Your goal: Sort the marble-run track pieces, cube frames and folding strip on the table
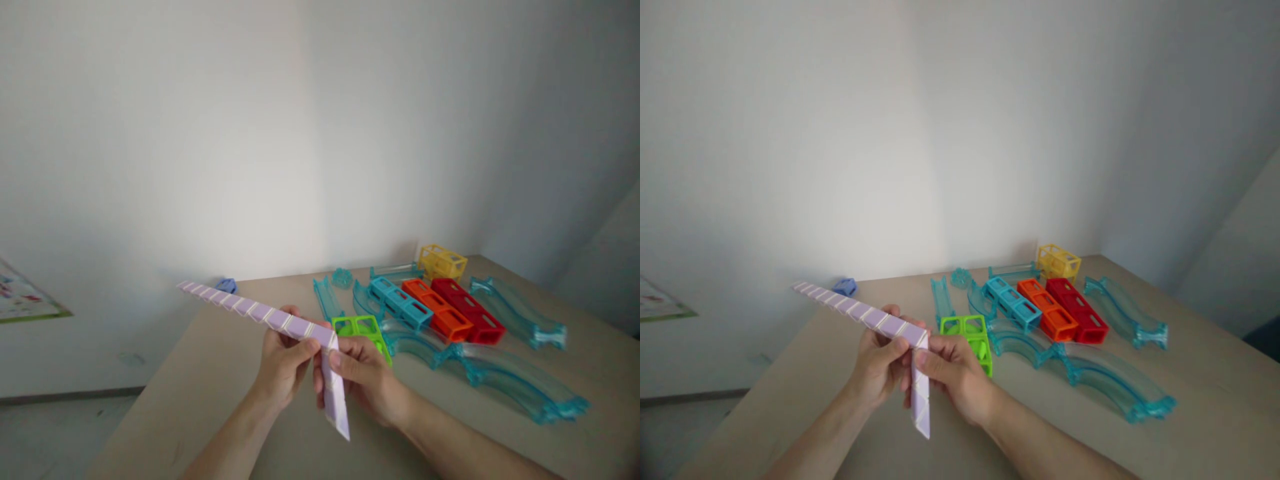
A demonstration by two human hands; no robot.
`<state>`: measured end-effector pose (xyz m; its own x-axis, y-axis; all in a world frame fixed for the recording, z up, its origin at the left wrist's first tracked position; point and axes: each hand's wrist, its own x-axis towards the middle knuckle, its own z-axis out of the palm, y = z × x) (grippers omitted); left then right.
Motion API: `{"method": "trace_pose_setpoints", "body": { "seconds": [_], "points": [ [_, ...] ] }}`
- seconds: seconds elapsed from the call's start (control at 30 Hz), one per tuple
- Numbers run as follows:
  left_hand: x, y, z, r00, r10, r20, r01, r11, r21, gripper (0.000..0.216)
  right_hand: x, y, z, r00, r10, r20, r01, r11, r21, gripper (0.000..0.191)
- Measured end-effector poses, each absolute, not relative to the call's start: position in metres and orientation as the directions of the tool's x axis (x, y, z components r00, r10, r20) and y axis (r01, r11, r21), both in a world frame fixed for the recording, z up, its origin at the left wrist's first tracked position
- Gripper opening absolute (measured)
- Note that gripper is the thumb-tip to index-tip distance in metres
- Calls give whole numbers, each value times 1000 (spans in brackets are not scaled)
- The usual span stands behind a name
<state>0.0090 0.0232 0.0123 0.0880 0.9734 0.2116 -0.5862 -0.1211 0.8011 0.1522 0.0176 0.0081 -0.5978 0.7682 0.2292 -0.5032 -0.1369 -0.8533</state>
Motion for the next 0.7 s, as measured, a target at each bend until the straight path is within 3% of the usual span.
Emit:
{"method": "trace_pose_setpoints", "body": {
  "seconds": [0.23, 0.37, 0.43, 0.53, 0.7],
  "points": [
    [15, 22, 16, 47, 981, 190, -566, -131, 814, 46, 157, 21, 5, -443, 814, 375, -254, 287, -924, 29],
    [19, 22, 18, 16, 989, 148, -602, -108, 791, 44, 154, 16, 5, -324, 859, 395, -59, 398, -915, 28],
    [19, 23, 17, 31, 989, 142, -615, -93, 783, 43, 153, 13, 6, -305, 871, 385, -43, 391, -919, 27],
    [16, 25, 14, 61, 987, 151, -600, -85, 796, 40, 151, 14, 7, -309, 885, 349, -153, 316, -936, 28],
    [10, 27, 17, 66, 961, 269, -589, -180, 788, 25, 151, 20, 3, -387, 907, 165, -396, -2, -918, 34]
  ]
}}
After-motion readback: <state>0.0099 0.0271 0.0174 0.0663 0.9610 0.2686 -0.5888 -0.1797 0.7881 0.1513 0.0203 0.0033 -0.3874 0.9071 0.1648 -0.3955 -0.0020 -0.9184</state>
